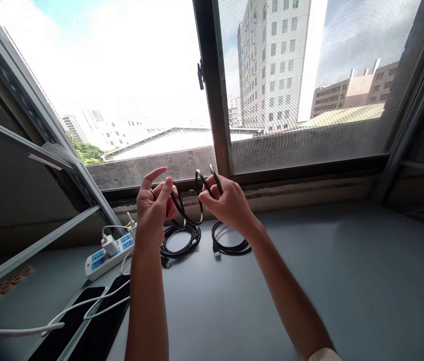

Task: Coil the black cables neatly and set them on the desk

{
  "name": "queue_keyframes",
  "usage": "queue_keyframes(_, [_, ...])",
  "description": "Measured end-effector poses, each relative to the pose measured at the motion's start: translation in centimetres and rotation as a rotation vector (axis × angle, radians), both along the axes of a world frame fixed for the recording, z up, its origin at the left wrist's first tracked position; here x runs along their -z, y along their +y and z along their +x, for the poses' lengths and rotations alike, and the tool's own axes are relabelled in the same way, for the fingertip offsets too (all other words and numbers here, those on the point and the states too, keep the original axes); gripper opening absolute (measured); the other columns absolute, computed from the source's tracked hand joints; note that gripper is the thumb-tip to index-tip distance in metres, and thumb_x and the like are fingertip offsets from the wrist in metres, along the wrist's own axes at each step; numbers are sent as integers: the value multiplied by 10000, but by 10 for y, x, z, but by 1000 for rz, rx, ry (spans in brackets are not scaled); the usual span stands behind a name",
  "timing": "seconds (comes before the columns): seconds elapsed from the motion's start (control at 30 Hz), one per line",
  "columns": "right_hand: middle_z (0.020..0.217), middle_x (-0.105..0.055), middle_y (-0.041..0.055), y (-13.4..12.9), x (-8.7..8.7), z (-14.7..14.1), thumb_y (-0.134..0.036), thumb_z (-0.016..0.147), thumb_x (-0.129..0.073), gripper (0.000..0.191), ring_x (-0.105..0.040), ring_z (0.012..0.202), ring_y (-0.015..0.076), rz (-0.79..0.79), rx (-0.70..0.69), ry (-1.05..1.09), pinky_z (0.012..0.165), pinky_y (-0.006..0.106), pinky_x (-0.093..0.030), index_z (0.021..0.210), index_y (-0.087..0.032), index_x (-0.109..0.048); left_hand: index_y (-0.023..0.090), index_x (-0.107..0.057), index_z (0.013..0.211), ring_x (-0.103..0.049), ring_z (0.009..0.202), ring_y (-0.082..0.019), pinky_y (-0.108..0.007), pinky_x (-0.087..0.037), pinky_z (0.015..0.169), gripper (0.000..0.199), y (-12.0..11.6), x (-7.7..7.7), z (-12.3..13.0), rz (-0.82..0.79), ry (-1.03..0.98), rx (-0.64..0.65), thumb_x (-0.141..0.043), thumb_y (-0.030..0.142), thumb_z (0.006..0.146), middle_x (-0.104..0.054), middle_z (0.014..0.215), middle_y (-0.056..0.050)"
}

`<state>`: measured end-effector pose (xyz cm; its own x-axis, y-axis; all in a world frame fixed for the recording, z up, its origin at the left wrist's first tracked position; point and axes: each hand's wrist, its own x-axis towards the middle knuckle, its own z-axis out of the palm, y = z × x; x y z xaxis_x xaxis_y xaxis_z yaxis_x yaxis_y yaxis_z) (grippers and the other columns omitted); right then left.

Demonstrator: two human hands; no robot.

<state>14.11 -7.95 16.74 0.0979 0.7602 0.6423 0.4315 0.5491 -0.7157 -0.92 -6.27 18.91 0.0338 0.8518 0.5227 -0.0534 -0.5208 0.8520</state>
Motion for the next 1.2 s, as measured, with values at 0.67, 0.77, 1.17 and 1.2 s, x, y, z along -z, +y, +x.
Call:
queue_keyframes(0.67, [675,-492,-38,-6,2,0,-382,659,-760,512,-405,533,66,-65,-351,34,448,172,-360,1088,-172,-576,221,-416,1233,-555,484,-77,-192,-432,448,445,-8,-1,-2,-51,323,236,-403,490,879,-650,898,-40])
queue_keyframes(0.77, [673,-523,-22,-7,0,3,-391,737,-687,409,-449,538,74,-44,-343,18,466,182,-378,1057,-147,-610,211,-407,1241,-560,443,-88,-194,-418,416,442,-11,-2,-4,-62,371,204,-372,482,894,-676,851,-43])
queue_keyframes(1.17, [480,-473,-61,-9,-6,10,-391,826,-545,224,-450,364,82,-230,-257,168,348,168,-323,851,-169,-527,200,-448,1233,-195,222,-38,-156,-91,279,514,-21,-8,-8,-77,308,323,-386,551,864,-329,308,106])
queue_keyframes(1.2, [502,-476,-63,-11,-8,8,-427,829,-543,255,-438,367,74,-224,-318,192,348,166,-311,853,-175,-511,203,-433,1248,-185,229,-36,-153,-93,279,510,-23,-8,-5,-91,282,350,-393,539,867,-326,313,107])
